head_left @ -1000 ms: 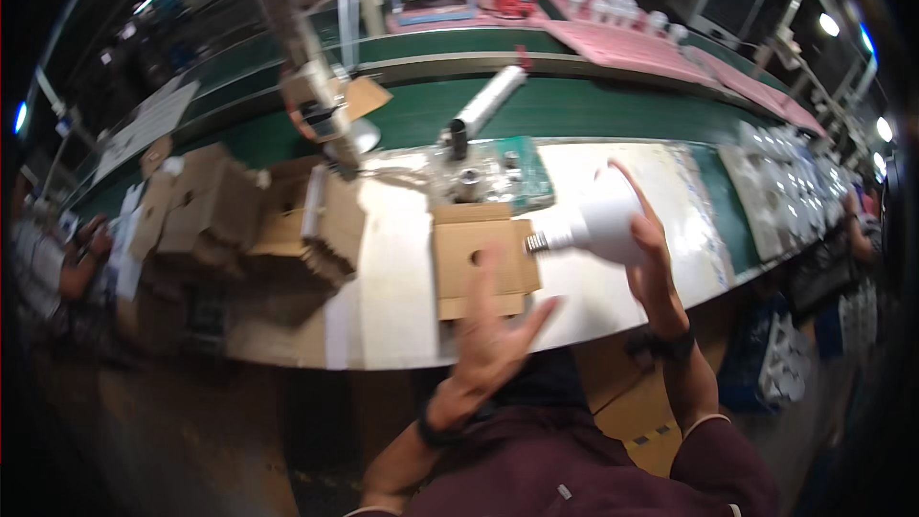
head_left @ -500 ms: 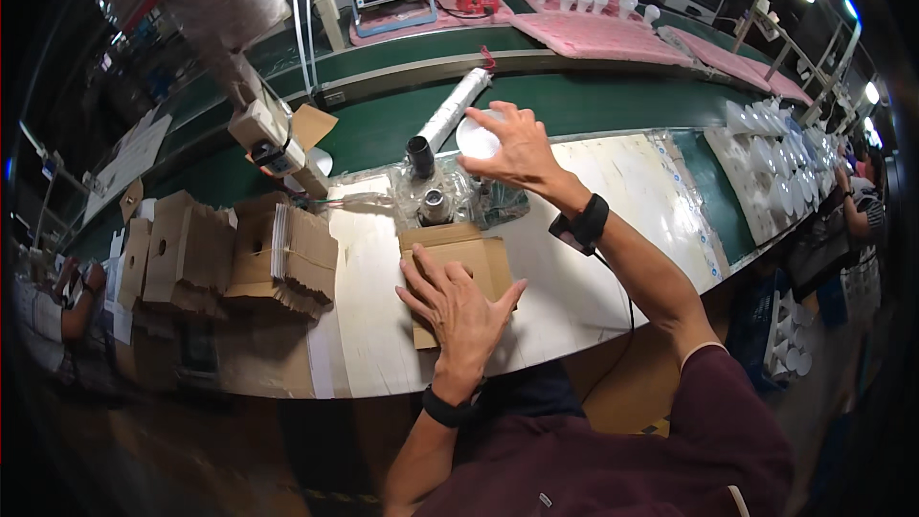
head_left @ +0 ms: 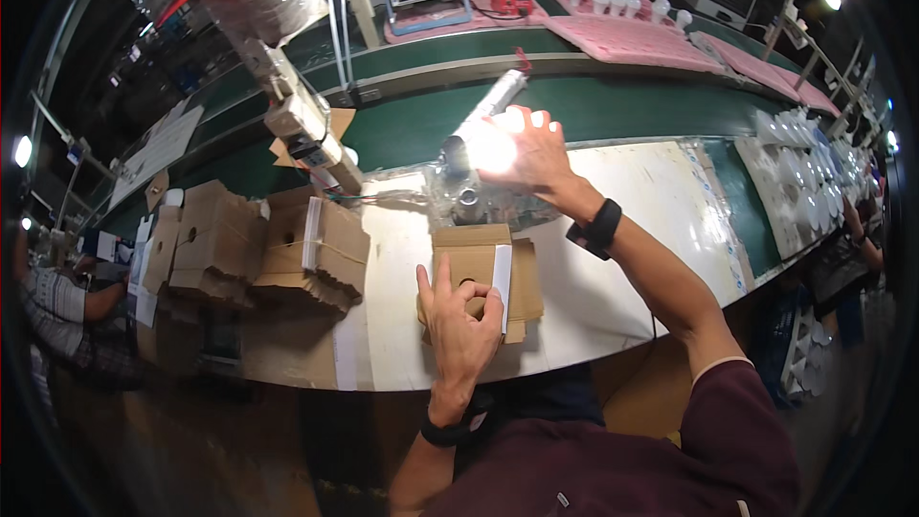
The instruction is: Testing and packing LED light bulbs on an assembly line.
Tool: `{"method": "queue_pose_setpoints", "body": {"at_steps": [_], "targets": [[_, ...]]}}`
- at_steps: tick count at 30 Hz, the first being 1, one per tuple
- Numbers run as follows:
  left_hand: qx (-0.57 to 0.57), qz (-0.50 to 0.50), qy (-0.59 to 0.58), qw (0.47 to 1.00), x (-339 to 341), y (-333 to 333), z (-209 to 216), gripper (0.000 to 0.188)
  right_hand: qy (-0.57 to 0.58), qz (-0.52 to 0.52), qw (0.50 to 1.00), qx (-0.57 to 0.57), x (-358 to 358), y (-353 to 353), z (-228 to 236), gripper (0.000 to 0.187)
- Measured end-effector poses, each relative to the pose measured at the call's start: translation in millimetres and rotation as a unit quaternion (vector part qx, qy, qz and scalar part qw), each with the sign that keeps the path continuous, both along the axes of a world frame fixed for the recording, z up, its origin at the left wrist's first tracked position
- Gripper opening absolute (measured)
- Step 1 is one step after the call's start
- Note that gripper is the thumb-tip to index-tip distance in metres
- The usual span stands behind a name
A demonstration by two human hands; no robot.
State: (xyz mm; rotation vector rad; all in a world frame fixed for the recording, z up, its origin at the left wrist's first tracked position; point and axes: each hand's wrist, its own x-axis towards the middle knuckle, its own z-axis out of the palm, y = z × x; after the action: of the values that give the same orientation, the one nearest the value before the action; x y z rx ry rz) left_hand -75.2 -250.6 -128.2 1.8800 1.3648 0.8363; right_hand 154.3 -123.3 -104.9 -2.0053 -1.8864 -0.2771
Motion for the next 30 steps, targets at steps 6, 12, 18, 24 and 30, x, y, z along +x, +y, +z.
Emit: {"method": "queue_pose_setpoints", "body": {"at_steps": [6,12,18,24,30], "targets": [[-0.039,0.048,-0.293,0.954,-43.1,8.9,40.9,0.019,0.015,-0.005,1.0,-0.003,-2.1,0.8,2.4,0.078],[-0.003,0.121,-0.305,0.945,-56.4,26.9,57.0,0.02,0.02,-0.013,0.999,0.031,-2.7,0.6,-4.0,0.077],[0.012,0.125,-0.434,0.892,-54.0,44.6,60.4,0.022,0.093,-0.033,0.995,-0.016,8.5,-8.7,11.1,0.079],[-0.024,0.063,-0.537,0.841,-28.9,51.9,68.4,0.02,0.691,0.181,0.698,0.052,-0.4,-94.7,43.0,0.084],[-0.17,-0.085,-0.535,0.824,7.2,40.0,70.8,0.027,0.825,0.117,0.541,0.112,-32.8,-123.4,30.5,0.068]]}}
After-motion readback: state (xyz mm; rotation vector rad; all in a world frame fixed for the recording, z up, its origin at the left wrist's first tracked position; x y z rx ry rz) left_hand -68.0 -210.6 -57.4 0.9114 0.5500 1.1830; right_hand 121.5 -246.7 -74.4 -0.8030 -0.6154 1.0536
